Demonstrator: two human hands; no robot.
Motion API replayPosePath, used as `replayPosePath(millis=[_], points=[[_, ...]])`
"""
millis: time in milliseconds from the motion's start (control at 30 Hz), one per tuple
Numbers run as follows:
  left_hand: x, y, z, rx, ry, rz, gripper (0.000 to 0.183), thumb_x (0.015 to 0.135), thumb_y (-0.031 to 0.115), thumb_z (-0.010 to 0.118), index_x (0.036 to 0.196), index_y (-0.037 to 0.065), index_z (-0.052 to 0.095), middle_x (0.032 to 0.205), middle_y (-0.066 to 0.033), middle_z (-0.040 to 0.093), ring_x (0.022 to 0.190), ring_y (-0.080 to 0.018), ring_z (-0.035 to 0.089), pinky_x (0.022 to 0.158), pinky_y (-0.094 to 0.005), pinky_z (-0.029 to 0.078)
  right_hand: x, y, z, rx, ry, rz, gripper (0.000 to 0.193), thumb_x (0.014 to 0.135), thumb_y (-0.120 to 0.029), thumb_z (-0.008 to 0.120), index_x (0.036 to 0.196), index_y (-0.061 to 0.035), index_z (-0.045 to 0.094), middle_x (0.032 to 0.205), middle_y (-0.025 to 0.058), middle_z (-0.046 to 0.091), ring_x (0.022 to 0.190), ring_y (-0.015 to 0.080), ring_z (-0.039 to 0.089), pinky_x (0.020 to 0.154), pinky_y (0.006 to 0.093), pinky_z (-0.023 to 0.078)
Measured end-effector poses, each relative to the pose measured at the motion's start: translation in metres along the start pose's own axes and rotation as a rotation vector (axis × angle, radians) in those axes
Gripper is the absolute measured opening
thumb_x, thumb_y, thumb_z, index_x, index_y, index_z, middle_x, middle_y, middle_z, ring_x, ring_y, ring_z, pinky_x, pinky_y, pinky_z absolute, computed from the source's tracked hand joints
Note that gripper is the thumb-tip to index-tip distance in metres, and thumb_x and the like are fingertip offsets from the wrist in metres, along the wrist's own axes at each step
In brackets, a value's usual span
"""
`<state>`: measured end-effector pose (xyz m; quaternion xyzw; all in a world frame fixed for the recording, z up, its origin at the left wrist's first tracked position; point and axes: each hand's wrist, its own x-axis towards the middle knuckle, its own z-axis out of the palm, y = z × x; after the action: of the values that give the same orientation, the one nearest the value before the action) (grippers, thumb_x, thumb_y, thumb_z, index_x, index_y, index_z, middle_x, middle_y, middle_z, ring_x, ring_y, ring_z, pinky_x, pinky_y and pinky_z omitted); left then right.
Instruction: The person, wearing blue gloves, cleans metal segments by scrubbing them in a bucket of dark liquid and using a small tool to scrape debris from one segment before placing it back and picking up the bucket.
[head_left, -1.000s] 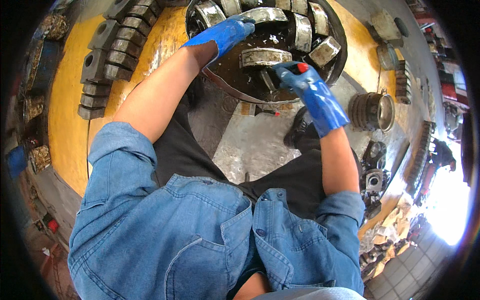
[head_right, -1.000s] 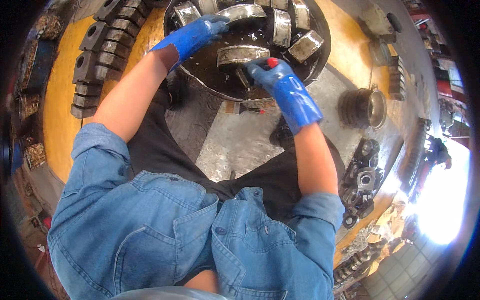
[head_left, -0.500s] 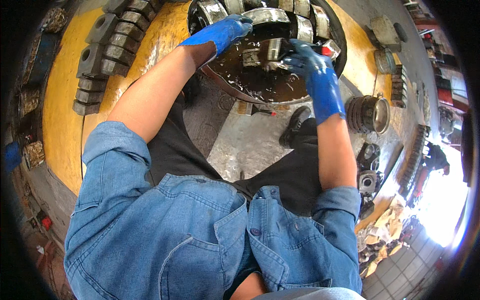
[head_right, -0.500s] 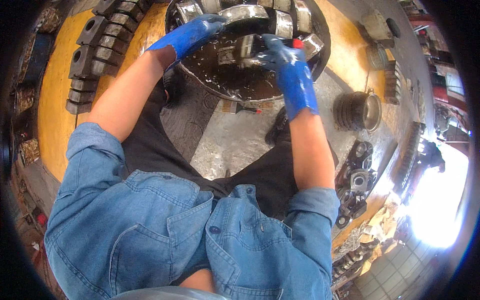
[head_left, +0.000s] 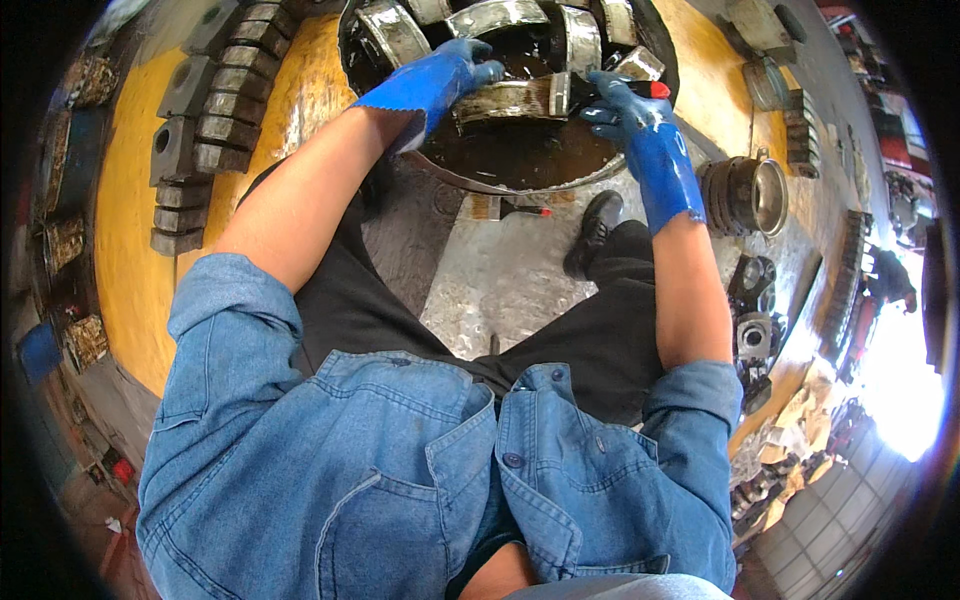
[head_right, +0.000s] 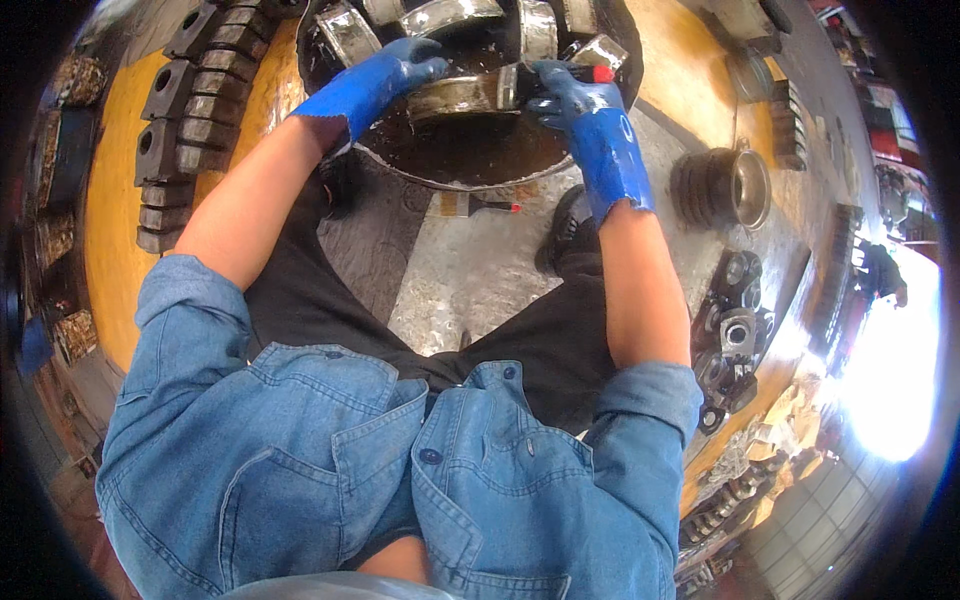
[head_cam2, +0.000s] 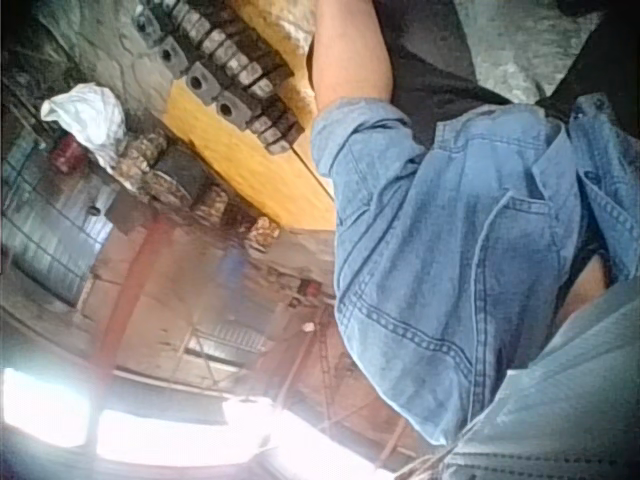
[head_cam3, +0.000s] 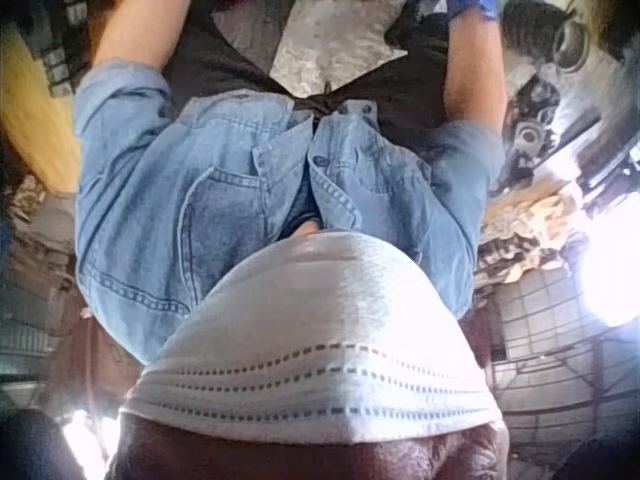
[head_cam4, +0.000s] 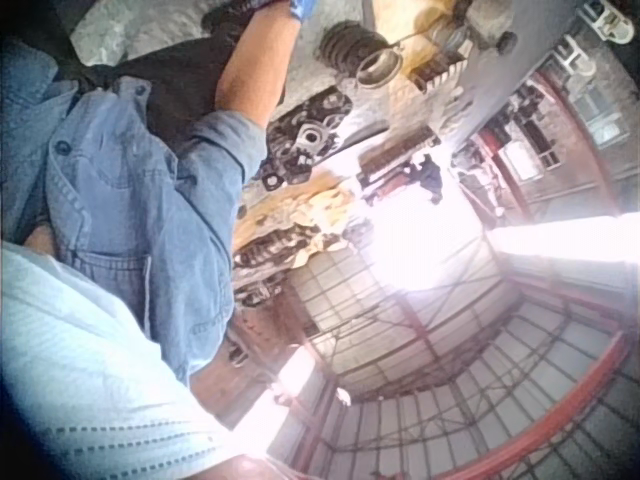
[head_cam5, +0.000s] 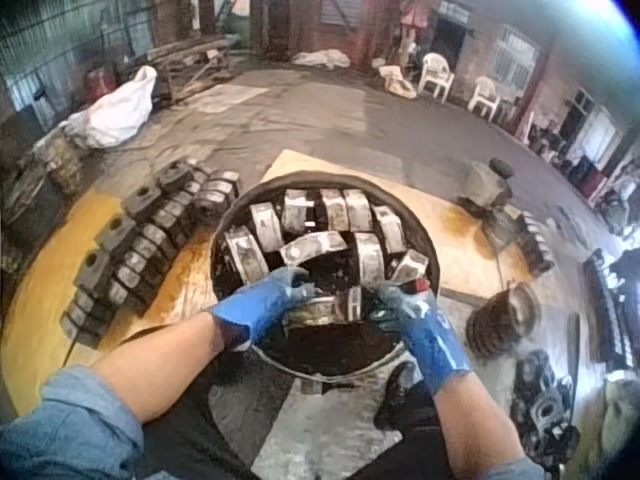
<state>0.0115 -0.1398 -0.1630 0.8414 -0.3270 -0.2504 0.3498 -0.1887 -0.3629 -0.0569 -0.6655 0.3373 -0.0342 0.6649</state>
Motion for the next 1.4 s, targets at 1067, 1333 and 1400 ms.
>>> replayPosePath(millis=[1067, 1333, 1400], points=[[-0.045, 0.019, -0.004, -0.024, -0.170, -0.394, 0.037, 0.094, 0.026, 0.065, 0.118, -0.001, 0.072, 0.100, -0.0110, 0.075, 0.089, -0.0254, 0.070, 0.079, -0.0354, 0.054, -0.057, -0.037, -0.034, 0.003, -0.042, -0.076, 0.028, 0.100, -0.034, 0.068, 0.093, -0.0070, 0.072, 0.073, 0.0041, 0.068, 0.066, 0.0159, 0.063, 0.059, 0.0332, 0.049], [-0.058, 0.024, 0.008, -0.500, -0.277, -0.589, 0.030, 0.097, 0.023, 0.064, 0.110, 0.000, 0.077, 0.098, -0.0094, 0.076, 0.087, -0.0189, 0.069, 0.081, -0.0322, 0.054, 0.025, 0.077, -0.005, -0.516, -0.072, -0.615, 0.029, 0.088, -0.024, 0.078, 0.108, -0.0032, 0.070, 0.094, 0.0174, 0.075, 0.086, 0.0290, 0.074, 0.072, 0.0405, 0.057], [-0.062, 0.023, 0.000, -0.627, -0.287, -0.552, 0.041, 0.103, 0.032, 0.059, 0.127, 0.001, 0.069, 0.113, -0.0130, 0.075, 0.098, -0.0233, 0.071, 0.091, -0.0351, 0.055, 0.030, 0.094, 0.017, -0.306, -0.106, -0.413, 0.032, 0.086, -0.017, 0.080, 0.112, -0.0027, 0.068, 0.101, 0.0206, 0.075, 0.091, 0.0330, 0.075, 0.075, 0.0430, 0.060]])
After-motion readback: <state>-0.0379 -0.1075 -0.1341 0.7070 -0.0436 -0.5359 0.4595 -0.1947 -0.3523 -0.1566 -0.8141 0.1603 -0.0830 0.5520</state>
